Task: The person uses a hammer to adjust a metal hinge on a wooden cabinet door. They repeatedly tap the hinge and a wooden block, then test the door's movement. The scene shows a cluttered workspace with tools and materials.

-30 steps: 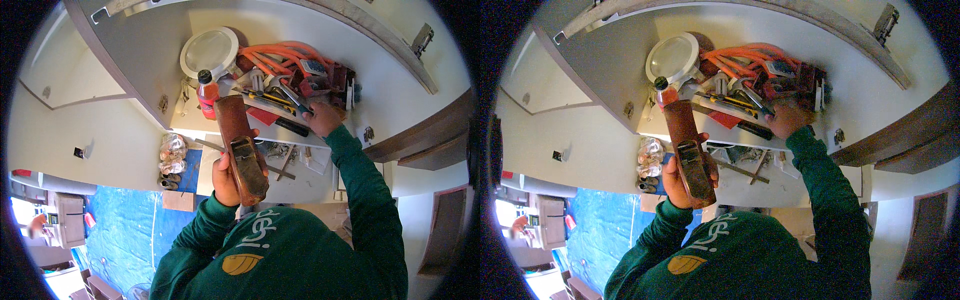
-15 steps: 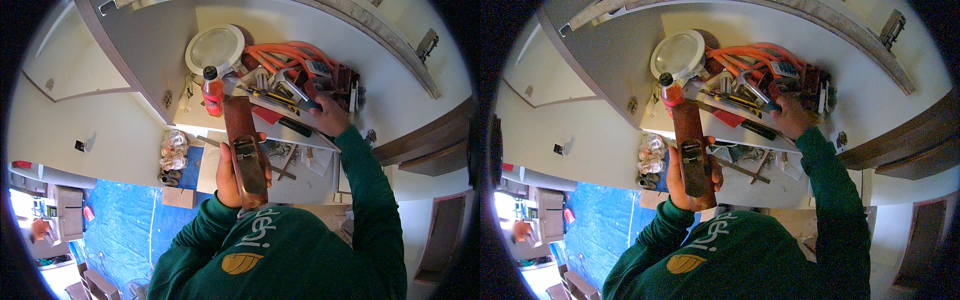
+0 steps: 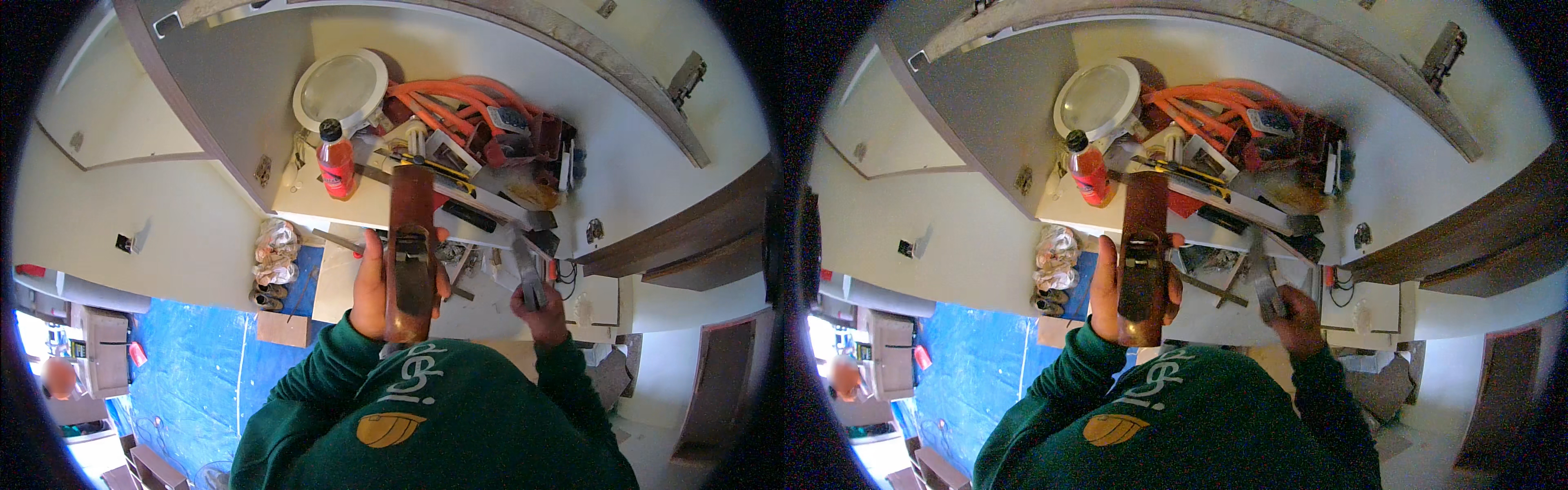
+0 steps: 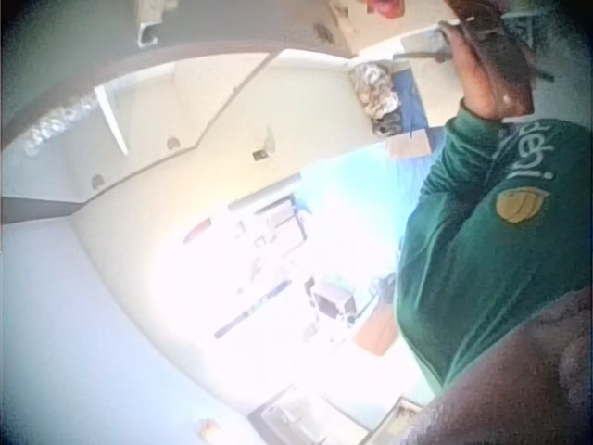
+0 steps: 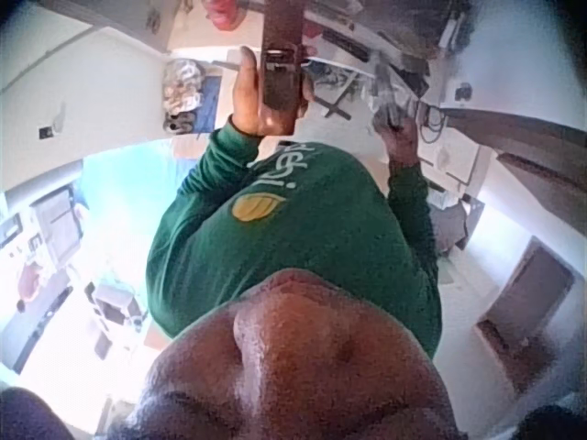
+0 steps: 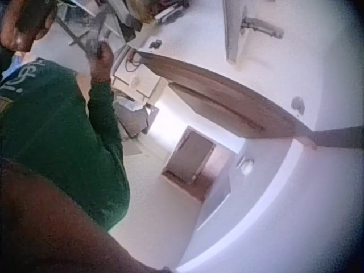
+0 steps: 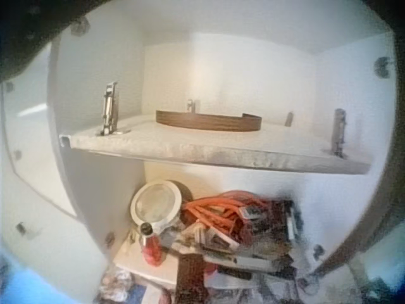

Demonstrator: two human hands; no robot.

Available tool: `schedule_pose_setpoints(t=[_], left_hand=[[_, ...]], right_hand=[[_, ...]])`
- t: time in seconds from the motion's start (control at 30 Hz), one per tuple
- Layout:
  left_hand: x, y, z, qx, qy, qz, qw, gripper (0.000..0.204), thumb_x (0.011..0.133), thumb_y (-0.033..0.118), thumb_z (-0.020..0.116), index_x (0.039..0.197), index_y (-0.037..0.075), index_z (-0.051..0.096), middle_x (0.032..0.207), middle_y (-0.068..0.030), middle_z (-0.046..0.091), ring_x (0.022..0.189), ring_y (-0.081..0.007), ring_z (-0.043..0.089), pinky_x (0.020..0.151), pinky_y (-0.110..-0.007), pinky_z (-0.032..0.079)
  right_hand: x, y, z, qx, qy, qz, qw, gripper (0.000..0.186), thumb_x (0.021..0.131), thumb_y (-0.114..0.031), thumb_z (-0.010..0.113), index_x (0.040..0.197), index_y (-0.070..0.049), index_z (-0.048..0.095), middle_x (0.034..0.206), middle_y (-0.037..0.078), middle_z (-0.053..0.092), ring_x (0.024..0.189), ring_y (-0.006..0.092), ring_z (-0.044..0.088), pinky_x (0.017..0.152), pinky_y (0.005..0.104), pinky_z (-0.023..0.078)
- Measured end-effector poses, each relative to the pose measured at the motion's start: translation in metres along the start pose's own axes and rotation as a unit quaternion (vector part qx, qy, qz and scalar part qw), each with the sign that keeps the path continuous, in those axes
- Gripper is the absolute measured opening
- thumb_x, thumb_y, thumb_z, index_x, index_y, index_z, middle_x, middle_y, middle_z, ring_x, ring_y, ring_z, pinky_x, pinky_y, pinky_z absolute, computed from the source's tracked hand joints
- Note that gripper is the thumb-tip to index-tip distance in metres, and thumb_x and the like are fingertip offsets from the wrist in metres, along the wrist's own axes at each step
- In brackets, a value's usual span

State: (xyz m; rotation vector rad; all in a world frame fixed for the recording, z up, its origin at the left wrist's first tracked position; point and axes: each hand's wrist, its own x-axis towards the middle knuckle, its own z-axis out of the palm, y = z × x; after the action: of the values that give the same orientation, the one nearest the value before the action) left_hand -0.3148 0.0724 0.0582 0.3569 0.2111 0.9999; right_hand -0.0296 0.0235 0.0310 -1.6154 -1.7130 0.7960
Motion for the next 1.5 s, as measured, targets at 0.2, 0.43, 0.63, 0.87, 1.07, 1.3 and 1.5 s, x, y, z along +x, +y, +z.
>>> schedule_pose_setpoints(t=[0.2, 0.43, 0.63, 0.87, 1.07, 1.3, 1.5], left_hand=[[0.006, 0.014, -0.016, 0.095, -0.17, -0.206, 0.959, 0.101, 0.087, 0.074, 0.034, 0.135, -0.015, 0.033, 0.069, -0.0271, 0.059, 0.045, -0.0256, 0.056, 0.038, -0.031, 0.044], [0.007, 0.008, -0.018, 0.129, -0.168, -0.199, 0.957, 0.102, 0.086, 0.074, 0.037, 0.134, -0.016, 0.034, 0.066, -0.0267, 0.058, 0.044, -0.0245, 0.055, 0.036, -0.029, 0.042], [0.001, 0.005, -0.019, 0.065, -0.188, -0.164, 0.966, 0.09, 0.092, 0.069, 0.029, 0.138, -0.009, 0.032, 0.073, -0.022, 0.059, 0.054, -0.022, 0.06, 0.044, -0.027, 0.047], [0.012, -0.017, -0.01, 0.0, -0.063, 0.004, 0.998, 0.084, 0.09, 0.074, 0.029, 0.139, 0.006, 0.038, 0.082, -0.0177, 0.062, 0.061, -0.026, 0.062, 0.054, -0.032, 0.051], [0.033, -0.026, 0.004, -0.08, 0.048, 0.097, 0.991, 0.071, 0.091, 0.07, 0.034, 0.13, 0.011, 0.045, 0.085, -0.0148, 0.064, 0.071, -0.0289, 0.064, 0.065, -0.04, 0.053], [0.053, -0.034, 0.009, -0.111, 0.059, 0.1, 0.987, 0.069, 0.09, 0.069, 0.04, 0.125, 0.011, 0.048, 0.086, -0.0155, 0.064, 0.072, -0.0293, 0.064, 0.065, -0.041, 0.053], [0.055, -0.034, 0.016, -0.113, 0.053, 0.079, 0.989, 0.073, 0.088, 0.071, 0.042, 0.127, 0.01, 0.048, 0.086, -0.015, 0.063, 0.072, -0.0304, 0.064, 0.065, -0.041, 0.053]], right_hand=[[-0.006, -0.039, -0.003, 0.358, -0.016, 0.086, 0.93, 0.031, 0.088, -0.03, 0.068, 0.089, 0.001, 0.061, 0.06, 0.003, 0.051, 0.046, 0.0118, 0.044, 0.044, 0.0269, 0.035], [0.011, -0.071, -0.016, 0.406, 0.018, 0.041, 0.913, 0.034, 0.087, -0.029, 0.069, 0.088, 0.003, 0.06, 0.057, 0.005, 0.049, 0.047, 0.0131, 0.046, 0.045, 0.0284, 0.04], [0.005, -0.052, -0.01, 0.45, 0.005, 0.015, 0.893, 0.029, 0.088, -0.027, 0.068, 0.084, -0.001, 0.059, 0.06, 0.004, 0.05, 0.051, 0.0134, 0.05, 0.045, 0.0283, 0.04], [-0.002, -0.055, 0.008, 0.275, 0.049, 0.005, 0.96, 0.04, 0.09, -0.039, 0.065, 0.09, 0.0, 0.06, 0.06, 0.002, 0.045, 0.05, 0.0101, 0.041, 0.045, 0.027, 0.037], [-0.026, -0.028, 0.015, 0.294, -0.042, -0.018, 0.955, 0.039, 0.089, -0.038, 0.064, 0.089, 0.001, 0.062, 0.062, 0.003, 0.049, 0.051, 0.0116, 0.046, 0.048, 0.028, 0.041], [-0.031, -0.05, 0.009, 0.124, -0.139, -0.065, 0.98, 0.025, 0.088, -0.026, 0.06, 0.085, -0.002, 0.068, 0.074, 0.007, 0.068, 0.062, 0.0155, 0.064, 0.057, 0.0313, 0.052], [-0.021, -0.072, 0.012, 0.042, -0.17, -0.085, 0.981, 0.034, 0.091, -0.033, 0.052, 0.085, -0.005, 0.069, 0.071, 0.008, 0.067, 0.061, 0.0175, 0.064, 0.056, 0.0337, 0.051]])
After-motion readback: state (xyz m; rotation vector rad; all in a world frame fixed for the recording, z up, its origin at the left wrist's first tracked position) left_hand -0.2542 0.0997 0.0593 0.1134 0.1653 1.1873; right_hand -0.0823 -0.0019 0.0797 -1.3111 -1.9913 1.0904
